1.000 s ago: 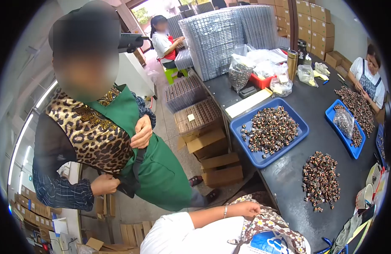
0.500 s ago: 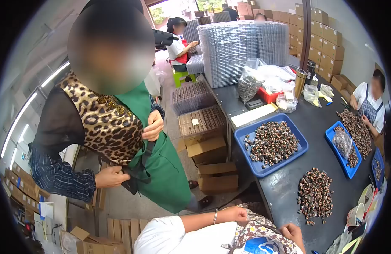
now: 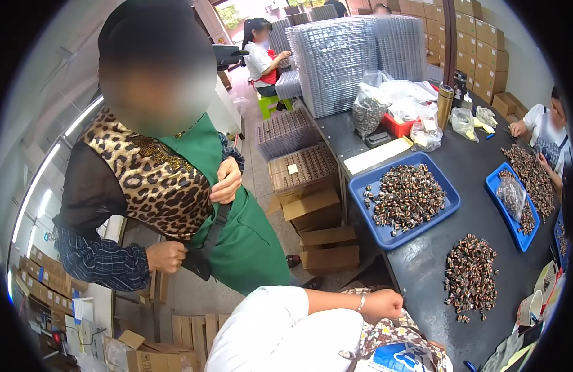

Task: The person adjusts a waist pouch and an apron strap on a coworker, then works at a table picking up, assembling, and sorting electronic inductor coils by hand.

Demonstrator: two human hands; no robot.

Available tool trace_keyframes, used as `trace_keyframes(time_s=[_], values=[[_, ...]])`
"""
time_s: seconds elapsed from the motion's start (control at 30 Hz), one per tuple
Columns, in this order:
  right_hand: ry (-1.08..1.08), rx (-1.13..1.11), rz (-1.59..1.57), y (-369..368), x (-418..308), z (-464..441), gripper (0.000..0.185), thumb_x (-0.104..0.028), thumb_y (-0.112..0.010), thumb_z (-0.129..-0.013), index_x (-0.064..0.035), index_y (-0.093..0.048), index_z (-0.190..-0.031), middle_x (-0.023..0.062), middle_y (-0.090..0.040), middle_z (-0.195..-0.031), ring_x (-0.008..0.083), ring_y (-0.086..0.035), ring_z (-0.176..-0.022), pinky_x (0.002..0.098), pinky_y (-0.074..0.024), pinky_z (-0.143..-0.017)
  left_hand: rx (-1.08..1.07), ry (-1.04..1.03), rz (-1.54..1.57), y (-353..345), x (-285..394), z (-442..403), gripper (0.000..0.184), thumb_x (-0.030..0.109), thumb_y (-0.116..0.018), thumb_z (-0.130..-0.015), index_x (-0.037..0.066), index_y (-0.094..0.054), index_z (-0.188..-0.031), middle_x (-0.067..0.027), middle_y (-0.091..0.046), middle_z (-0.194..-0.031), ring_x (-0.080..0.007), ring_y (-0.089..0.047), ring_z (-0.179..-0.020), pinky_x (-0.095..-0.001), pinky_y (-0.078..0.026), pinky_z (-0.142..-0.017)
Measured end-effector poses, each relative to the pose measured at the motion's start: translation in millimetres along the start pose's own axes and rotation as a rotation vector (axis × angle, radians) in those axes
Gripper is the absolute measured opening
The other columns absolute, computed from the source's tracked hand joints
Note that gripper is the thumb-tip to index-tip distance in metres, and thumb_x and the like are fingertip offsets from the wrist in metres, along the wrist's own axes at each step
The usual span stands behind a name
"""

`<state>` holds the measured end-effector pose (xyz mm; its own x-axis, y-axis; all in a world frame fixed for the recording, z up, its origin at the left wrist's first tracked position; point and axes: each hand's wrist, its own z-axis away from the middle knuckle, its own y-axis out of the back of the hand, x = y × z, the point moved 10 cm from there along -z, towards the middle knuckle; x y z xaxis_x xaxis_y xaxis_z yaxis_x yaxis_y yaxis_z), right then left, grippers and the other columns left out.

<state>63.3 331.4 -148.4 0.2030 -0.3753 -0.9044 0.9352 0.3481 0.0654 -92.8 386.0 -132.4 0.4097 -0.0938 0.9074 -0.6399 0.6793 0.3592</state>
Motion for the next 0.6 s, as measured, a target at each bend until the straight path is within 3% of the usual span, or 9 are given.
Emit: trace_keyframes(time_s=[0.2, 0.27, 0.33, 0.37, 0.4, 0.43, 0.53, 0.6], values=[[0.047, 0.134, 0.176, 12.7, -15.0, -2.8, 0.013, -0.008, -0.066, -0.079, 0.0010, -0.059, -0.071, 0.0018, -0.060, -0.067, 0.0056, -0.051, -0.060, 0.0213, -0.0419, -0.054, -0.088, -0.031, -0.065, -12.7, -11.3, -11.8, 0.024, 0.024, -0.059, -0.080, -0.001, -0.060, -0.081, -0.0143, -0.063, -0.072, -0.0254, -0.061, -0.068, -0.0349, -0.047, -0.062], [0.063, 0.162, 0.241, 15.0, -19.3, -4.7, 0.015, -0.009, -0.065, -0.080, 0.0013, -0.059, -0.070, 0.0019, -0.060, -0.066, 0.0056, -0.051, -0.059, 0.0216, -0.0419, -0.053, 0.007, -0.109, 0.004, 4.6, -9.0, 1.2, 0.023, 0.024, -0.061, -0.078, 0.000, -0.062, -0.079, -0.0132, -0.064, -0.070, -0.0219, -0.061, -0.063, -0.0326, -0.047, -0.058], [0.126, 0.090, 0.256, 5.2, -13.8, -26.3, 0.013, -0.006, -0.065, -0.079, 0.0011, -0.058, -0.070, 0.0013, -0.059, -0.065, 0.0047, -0.050, -0.058, 0.0208, -0.0401, -0.052, -0.035, 0.133, 0.265, 31.9, -9.1, 35.4, 0.020, 0.022, -0.058, -0.085, 0.002, -0.060, -0.089, -0.0061, -0.064, -0.077, -0.0133, -0.060, -0.068, -0.0278, -0.048, -0.062], [0.192, 0.029, 0.266, -3.3, -15.3, -35.4, 0.011, -0.004, -0.065, -0.078, 0.0008, -0.058, -0.071, 0.0007, -0.057, -0.064, 0.0037, -0.049, -0.057, 0.0199, -0.0382, -0.050, 0.134, -0.016, 0.083, 60.6, -9.6, 50.3, 0.022, 0.022, -0.058, -0.086, 0.003, -0.059, -0.098, -0.0057, -0.064, -0.086, -0.0107, -0.060, -0.079, -0.0257, -0.048, -0.070], [0.185, 0.008, 0.270, -8.2, -17.5, -40.6, 0.011, -0.004, -0.065, -0.078, 0.0008, -0.058, -0.071, 0.0007, -0.057, -0.064, 0.0037, -0.049, -0.057, 0.0199, -0.0382, -0.050, 0.302, 0.017, 0.217, 86.9, -18.0, 75.9, 0.023, 0.019, -0.058, -0.086, 0.003, -0.058, -0.102, -0.0066, -0.064, -0.088, -0.0112, -0.061, -0.079, -0.0250, -0.049, -0.070], [0.207, -0.079, 0.333, -23.1, -25.7, -45.4, 0.012, -0.006, -0.066, -0.077, 0.0006, -0.058, -0.070, 0.0016, -0.058, -0.063, 0.0050, -0.051, -0.057, 0.0217, -0.0400, -0.051, 0.465, 0.117, 0.564, 103.2, -43.6, 107.4, 0.025, 0.020, -0.056, -0.087, 0.002, -0.055, -0.105, -0.0091, -0.063, -0.089, -0.0126, -0.061, -0.078, -0.0245, -0.050, -0.069], [0.229, -0.209, 0.389, -47.0, -40.2, -58.8, 0.012, -0.007, -0.067, -0.076, 0.0011, -0.059, -0.070, 0.0026, -0.058, -0.062, 0.0063, -0.052, -0.058, 0.0232, -0.0414, -0.051, 1.241, 0.178, 0.604, 159.7, -67.4, 233.8, 0.018, 0.018, -0.049, -0.091, 0.004, -0.052, -0.102, -0.0064, -0.060, -0.078, -0.0145, -0.058, -0.063, -0.0260, -0.050, -0.058], [0.162, -0.244, 0.280, -53.0, -31.5, -65.4, 0.011, -0.006, -0.066, -0.077, 0.0013, -0.059, -0.072, 0.0029, -0.058, -0.062, 0.0059, -0.050, -0.058, 0.0224, -0.0409, -0.051, 1.584, -0.012, 0.698, 167.3, -77.4, 308.0, 0.018, 0.019, -0.050, -0.091, 0.007, -0.051, -0.103, -0.0057, -0.058, -0.077, -0.0148, -0.056, -0.062, -0.0258, -0.047, -0.055]])
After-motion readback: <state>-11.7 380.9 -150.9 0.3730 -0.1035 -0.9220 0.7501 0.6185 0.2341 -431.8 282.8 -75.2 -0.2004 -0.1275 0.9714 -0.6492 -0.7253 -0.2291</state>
